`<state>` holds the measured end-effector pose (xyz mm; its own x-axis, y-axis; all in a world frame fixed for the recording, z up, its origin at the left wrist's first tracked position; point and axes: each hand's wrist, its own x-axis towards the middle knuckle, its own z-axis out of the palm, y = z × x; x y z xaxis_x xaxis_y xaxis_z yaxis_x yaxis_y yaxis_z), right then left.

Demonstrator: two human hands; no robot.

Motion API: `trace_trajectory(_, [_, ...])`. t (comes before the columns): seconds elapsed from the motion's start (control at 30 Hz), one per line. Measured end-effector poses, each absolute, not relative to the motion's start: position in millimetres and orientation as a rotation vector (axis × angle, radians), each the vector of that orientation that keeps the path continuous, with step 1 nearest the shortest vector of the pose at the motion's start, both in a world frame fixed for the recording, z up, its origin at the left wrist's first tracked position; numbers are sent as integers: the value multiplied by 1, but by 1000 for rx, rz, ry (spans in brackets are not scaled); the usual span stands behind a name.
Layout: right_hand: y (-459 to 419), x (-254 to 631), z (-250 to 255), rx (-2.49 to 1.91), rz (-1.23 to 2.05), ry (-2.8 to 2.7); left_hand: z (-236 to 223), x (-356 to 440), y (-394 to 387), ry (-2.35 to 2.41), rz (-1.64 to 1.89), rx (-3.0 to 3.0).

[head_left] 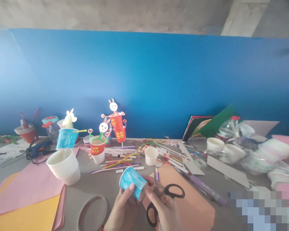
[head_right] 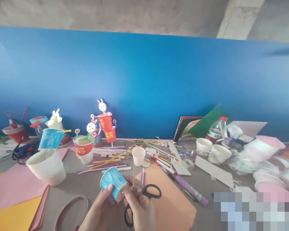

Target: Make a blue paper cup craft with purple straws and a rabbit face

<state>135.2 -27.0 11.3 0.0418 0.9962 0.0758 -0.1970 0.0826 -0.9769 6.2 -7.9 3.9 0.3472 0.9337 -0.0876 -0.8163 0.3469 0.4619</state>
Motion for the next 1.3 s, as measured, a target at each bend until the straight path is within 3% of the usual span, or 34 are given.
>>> trace_trajectory(0.23, [-22, 146, 7, -1048, 353, -1638, -1, -1, -1, 264, 1000, 405])
trace_trajectory(0.43, [-22, 147, 14, -1017, 195, -1791, 4, -7, -1, 446, 1024, 419])
trace_trajectory(0.83, [-23, 140, 2, -979, 174, -1596, 9, 0, -6, 378, 1101, 372])
trace_trajectory(1.2, [-24, 137, -11, -1123, 690, -1384, 5, 3, -7, 367, 1134, 322])
trace_trajectory(1.3, [-23, 136, -7, -1125, 594, -1363, 6, 2, -7, 409, 1122, 332])
